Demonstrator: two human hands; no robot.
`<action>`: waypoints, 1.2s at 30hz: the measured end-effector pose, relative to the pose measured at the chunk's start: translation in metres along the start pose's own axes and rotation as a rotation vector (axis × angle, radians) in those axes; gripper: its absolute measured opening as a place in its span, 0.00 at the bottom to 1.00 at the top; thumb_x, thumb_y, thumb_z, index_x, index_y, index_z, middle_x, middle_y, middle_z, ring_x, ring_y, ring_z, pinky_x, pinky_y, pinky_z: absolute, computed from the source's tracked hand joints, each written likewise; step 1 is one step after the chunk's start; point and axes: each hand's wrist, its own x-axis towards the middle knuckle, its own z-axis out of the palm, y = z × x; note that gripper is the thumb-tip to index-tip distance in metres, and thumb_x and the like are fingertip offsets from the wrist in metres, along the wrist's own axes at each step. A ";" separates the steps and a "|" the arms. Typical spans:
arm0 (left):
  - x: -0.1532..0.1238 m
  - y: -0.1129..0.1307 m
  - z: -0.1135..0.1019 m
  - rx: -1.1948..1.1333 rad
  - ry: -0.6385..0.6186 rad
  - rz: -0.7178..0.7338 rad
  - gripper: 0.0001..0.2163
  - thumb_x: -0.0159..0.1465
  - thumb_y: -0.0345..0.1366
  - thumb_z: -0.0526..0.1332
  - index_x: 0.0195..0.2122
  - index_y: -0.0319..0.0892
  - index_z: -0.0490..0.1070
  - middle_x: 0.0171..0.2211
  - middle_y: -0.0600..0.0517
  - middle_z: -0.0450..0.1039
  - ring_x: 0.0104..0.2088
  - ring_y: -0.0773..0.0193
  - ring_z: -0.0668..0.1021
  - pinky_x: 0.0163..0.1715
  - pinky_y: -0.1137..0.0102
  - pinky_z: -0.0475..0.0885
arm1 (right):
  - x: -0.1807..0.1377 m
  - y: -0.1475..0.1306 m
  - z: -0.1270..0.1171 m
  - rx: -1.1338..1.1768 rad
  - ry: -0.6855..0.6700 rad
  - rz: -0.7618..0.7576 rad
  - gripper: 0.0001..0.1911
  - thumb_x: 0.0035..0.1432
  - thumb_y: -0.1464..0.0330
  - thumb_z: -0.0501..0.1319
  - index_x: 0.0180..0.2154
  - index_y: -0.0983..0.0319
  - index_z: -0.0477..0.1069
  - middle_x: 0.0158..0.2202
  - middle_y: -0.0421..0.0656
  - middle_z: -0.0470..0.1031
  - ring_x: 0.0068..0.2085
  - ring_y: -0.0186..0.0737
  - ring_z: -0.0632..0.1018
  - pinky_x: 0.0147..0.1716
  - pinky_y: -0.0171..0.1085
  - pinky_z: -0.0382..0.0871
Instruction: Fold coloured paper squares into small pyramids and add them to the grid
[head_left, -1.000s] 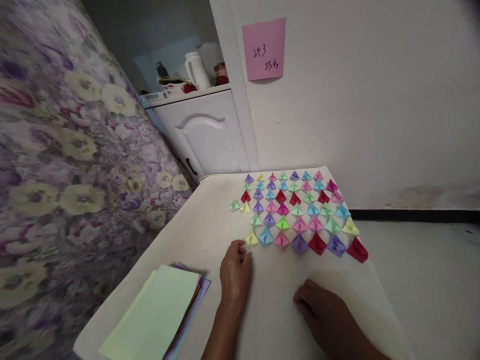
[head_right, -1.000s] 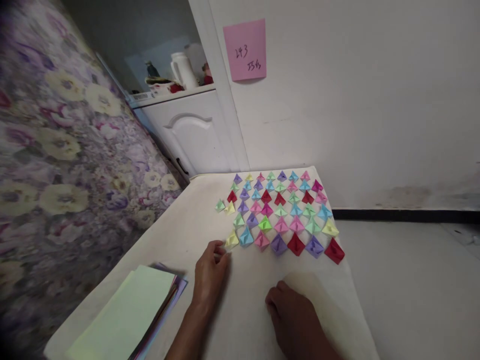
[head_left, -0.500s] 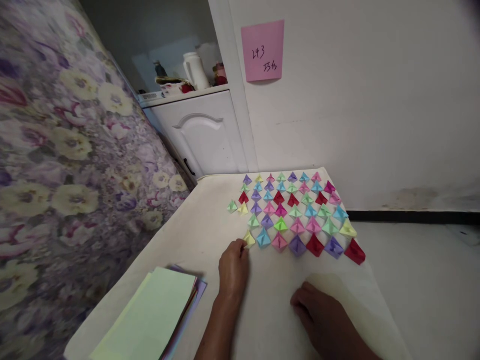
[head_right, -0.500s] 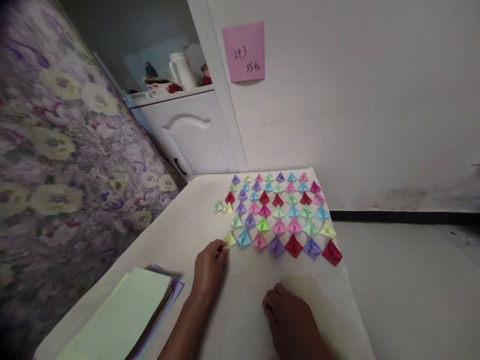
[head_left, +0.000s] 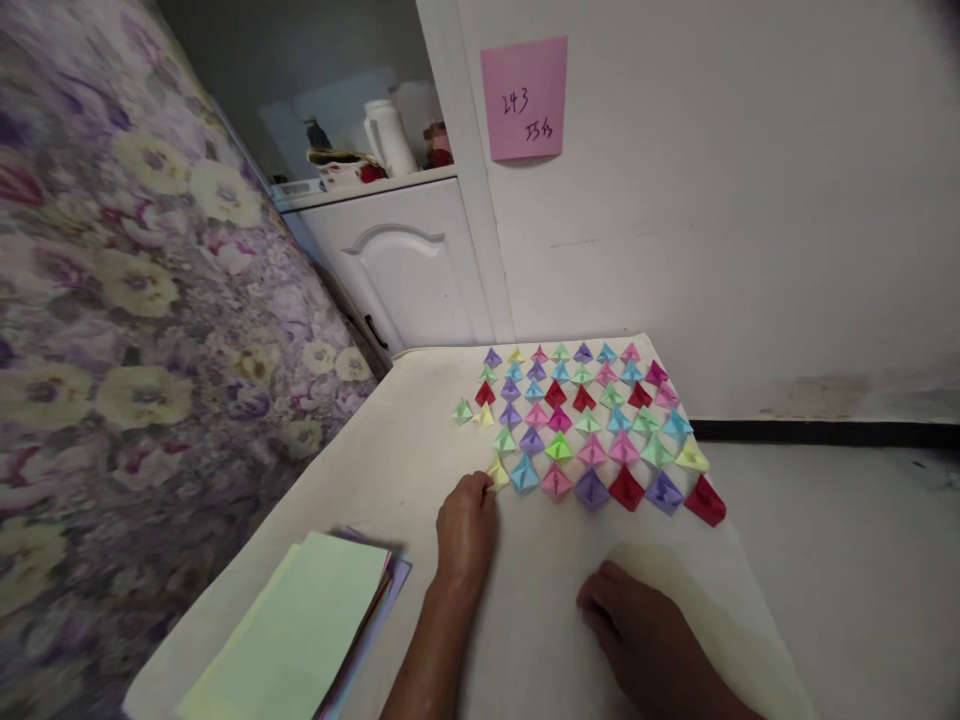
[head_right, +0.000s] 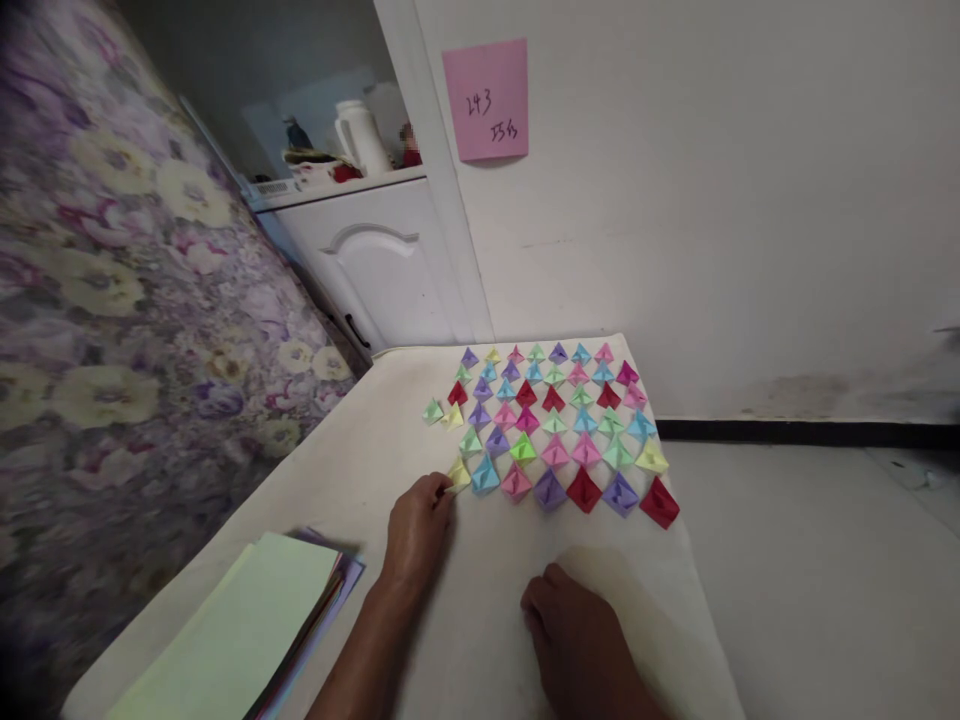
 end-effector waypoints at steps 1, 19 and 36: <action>0.000 0.000 0.000 0.005 -0.001 0.000 0.07 0.58 0.29 0.52 0.33 0.45 0.68 0.31 0.52 0.71 0.32 0.63 0.72 0.29 0.73 0.59 | 0.000 0.000 0.000 -0.001 0.000 0.001 0.10 0.57 0.74 0.50 0.30 0.60 0.69 0.32 0.41 0.71 0.33 0.37 0.74 0.33 0.33 0.64; -0.001 0.002 0.000 0.068 0.001 -0.003 0.07 0.59 0.28 0.51 0.28 0.43 0.66 0.28 0.52 0.70 0.30 0.64 0.72 0.29 0.72 0.58 | -0.001 0.002 0.002 -0.009 0.023 -0.013 0.10 0.55 0.75 0.51 0.30 0.60 0.69 0.32 0.41 0.71 0.32 0.36 0.74 0.32 0.31 0.63; 0.004 0.004 0.000 0.026 -0.019 -0.038 0.09 0.57 0.27 0.51 0.35 0.43 0.67 0.31 0.50 0.72 0.33 0.62 0.73 0.31 0.72 0.60 | 0.000 -0.001 -0.003 -0.009 -0.035 0.008 0.09 0.55 0.76 0.51 0.31 0.60 0.68 0.33 0.42 0.71 0.33 0.37 0.74 0.33 0.33 0.64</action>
